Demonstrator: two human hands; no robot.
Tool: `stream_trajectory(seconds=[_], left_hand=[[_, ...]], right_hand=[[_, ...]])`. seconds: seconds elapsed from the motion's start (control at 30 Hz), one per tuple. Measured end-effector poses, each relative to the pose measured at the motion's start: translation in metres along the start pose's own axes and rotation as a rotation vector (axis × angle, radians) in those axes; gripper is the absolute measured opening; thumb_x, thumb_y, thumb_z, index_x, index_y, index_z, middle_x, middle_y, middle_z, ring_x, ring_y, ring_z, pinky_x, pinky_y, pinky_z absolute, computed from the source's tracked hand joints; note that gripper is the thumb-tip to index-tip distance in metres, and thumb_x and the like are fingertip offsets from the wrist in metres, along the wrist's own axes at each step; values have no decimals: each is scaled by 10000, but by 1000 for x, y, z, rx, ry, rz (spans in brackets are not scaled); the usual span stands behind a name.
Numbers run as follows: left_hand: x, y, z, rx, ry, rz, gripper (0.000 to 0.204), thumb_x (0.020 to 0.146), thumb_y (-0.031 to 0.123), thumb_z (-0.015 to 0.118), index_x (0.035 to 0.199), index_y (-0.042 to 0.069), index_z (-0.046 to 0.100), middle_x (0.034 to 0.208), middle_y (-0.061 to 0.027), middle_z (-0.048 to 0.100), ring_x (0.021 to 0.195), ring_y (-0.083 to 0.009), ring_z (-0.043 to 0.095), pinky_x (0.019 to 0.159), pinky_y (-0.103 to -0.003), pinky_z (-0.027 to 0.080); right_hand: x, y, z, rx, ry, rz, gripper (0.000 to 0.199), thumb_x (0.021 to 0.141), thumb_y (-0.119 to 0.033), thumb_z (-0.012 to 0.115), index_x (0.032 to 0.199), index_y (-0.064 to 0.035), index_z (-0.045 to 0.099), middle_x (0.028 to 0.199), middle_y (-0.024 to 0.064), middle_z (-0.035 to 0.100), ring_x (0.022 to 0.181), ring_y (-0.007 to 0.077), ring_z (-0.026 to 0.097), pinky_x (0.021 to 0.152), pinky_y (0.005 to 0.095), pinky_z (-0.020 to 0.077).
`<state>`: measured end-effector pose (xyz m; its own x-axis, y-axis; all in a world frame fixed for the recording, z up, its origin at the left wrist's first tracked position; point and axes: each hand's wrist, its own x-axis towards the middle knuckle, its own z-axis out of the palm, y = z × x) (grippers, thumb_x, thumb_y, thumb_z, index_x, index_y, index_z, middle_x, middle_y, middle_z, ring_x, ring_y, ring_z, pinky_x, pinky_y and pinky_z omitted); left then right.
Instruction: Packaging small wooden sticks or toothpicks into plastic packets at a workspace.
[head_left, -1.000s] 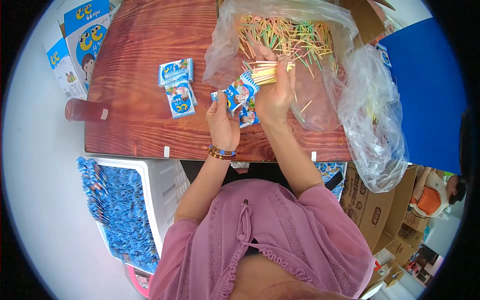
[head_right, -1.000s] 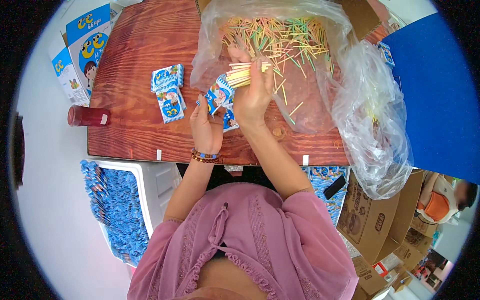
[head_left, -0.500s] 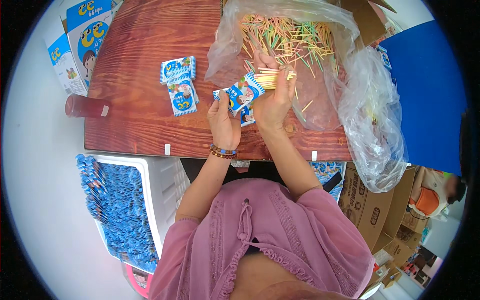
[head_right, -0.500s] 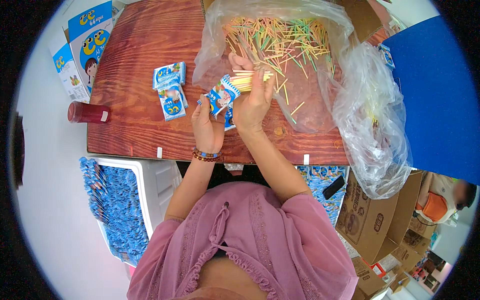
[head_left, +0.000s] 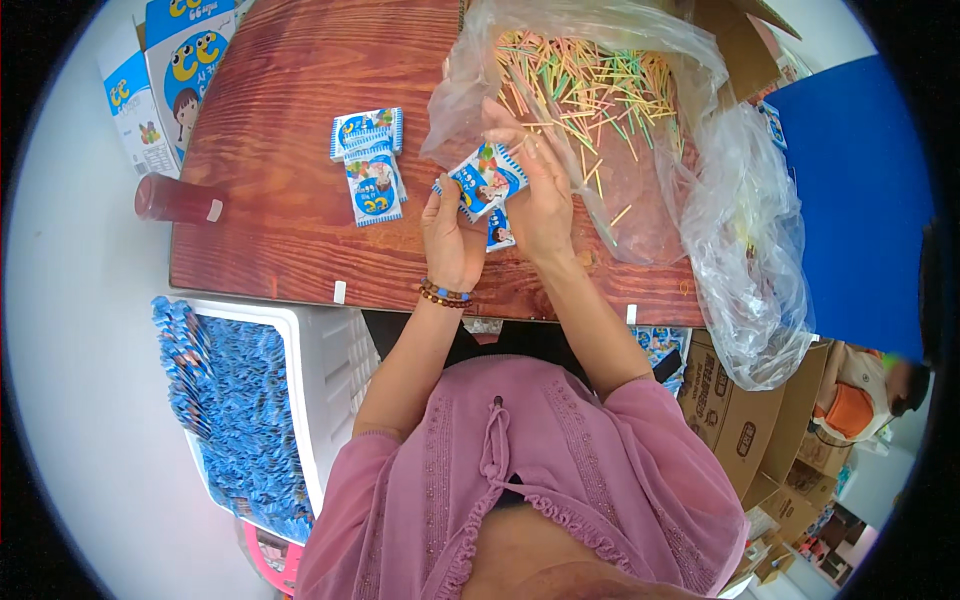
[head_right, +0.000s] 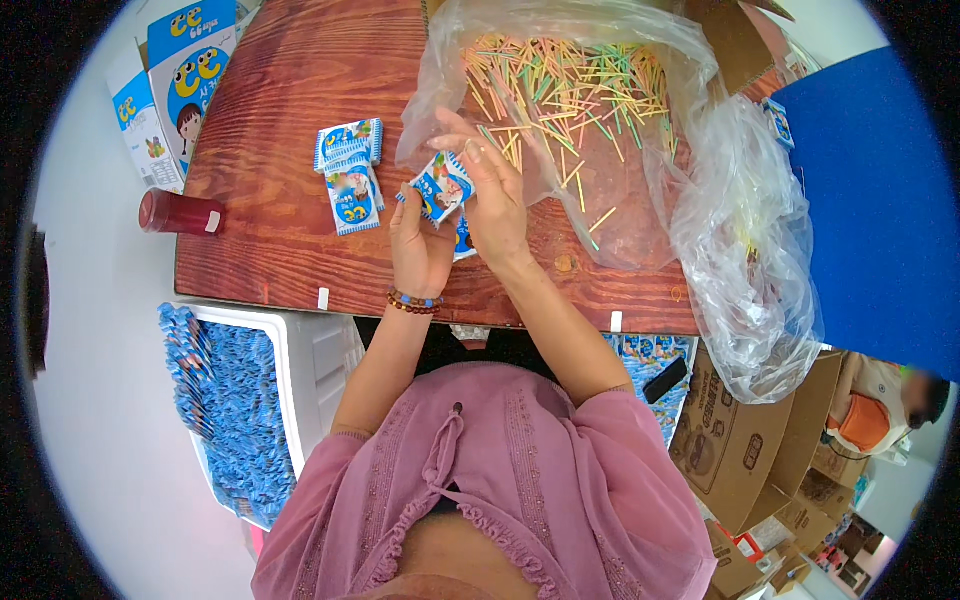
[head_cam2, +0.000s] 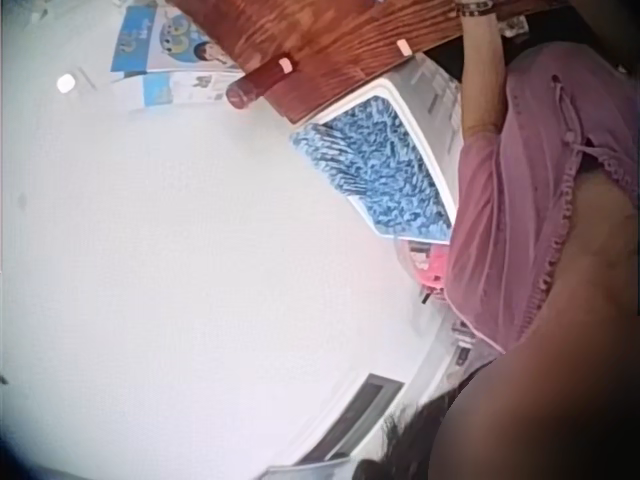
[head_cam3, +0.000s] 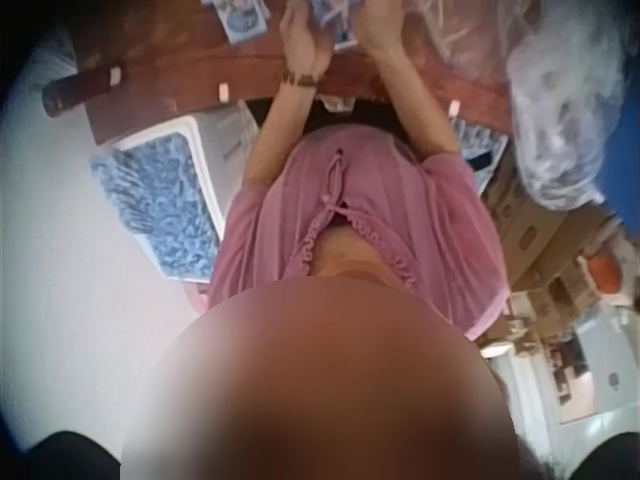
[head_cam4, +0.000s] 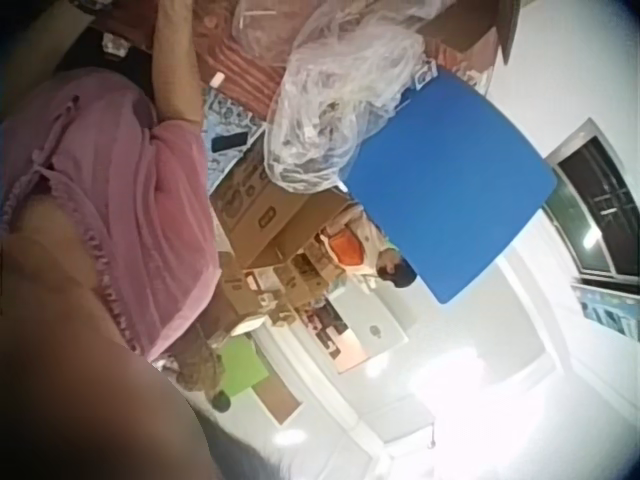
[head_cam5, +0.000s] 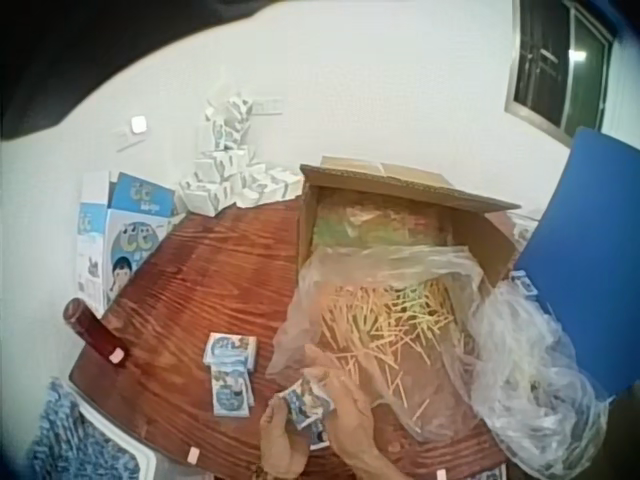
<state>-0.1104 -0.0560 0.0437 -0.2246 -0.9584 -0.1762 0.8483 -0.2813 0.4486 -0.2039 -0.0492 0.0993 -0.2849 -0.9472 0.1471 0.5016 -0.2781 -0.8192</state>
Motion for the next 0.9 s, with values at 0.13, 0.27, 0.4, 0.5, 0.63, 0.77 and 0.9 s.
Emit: stream_trajectory(seconds=[0.13, 0.27, 0.4, 0.5, 0.63, 0.77, 0.9], left_hand=[[1, 9, -2, -70, -76, -39, 332, 978, 289, 519, 1202, 44, 532, 1195, -75, 608, 1076, -191, 596, 941, -378, 482], [0, 19, -5, -119, -80, -32, 364, 972, 319, 524, 1233, 66, 520, 1209, -60, 603, 1101, -192, 581, 959, -390, 463], [6, 18, -17, -215, -81, -97, 372, 952, 343, 551, 1235, 102, 526, 1202, -37, 606, 1106, -181, 570, 919, -361, 472], [6, 20, -27, -415, -213, -183, 343, 944, 348, 562, 1216, 140, 545, 1171, -20, 616, 1067, -178, 582, 864, -361, 497], [14, 19, -36, -419, -107, -118, 337, 947, 322, 565, 1208, 110, 546, 1160, -35, 624, 1055, -177, 591, 896, -362, 490], [12, 29, -26, -395, -45, -62, 335, 952, 308, 562, 1203, 87, 544, 1164, -50, 624, 1050, -182, 597, 922, -370, 481], [3, 43, -28, -264, -81, 3, 285, 966, 245, 545, 1177, 53, 556, 1147, -70, 635, 1049, -179, 606, 946, -372, 473]], right_hand=[[8, -3, 7, -250, -156, -59, 390, 979, -213, 414, 1220, 54, 565, 1449, 174, 394, 1316, 241, 393, 1079, 353, 320], [13, 0, 15, -393, -240, -141, 421, 979, -232, 418, 1248, 67, 542, 1447, 171, 400, 1325, 251, 386, 1094, 363, 296], [21, -4, 23, -428, -244, -171, 399, 990, -245, 421, 1224, 34, 584, 1421, 151, 442, 1318, 248, 403, 1089, 361, 300], [25, -7, 25, -243, -216, -231, 400, 993, -249, 434, 1220, 54, 564, 1331, 167, 520, 1258, 250, 469, 1058, 369, 345], [22, -18, 7, -62, -231, -87, 373, 990, -273, 464, 1234, 6, 508, 1058, 108, 557, 992, 192, 528, 877, 347, 405], [4, -2, 5, -385, -146, 67, 268, 945, -199, 572, 1138, -15, 555, 698, -48, 477, 613, 43, 426, 555, 212, 346], [-3, 17, 21, -654, -98, 114, 139, 849, -114, 691, 924, -13, 630, 652, -88, 443, 581, -2, 373, 497, 192, 279]])
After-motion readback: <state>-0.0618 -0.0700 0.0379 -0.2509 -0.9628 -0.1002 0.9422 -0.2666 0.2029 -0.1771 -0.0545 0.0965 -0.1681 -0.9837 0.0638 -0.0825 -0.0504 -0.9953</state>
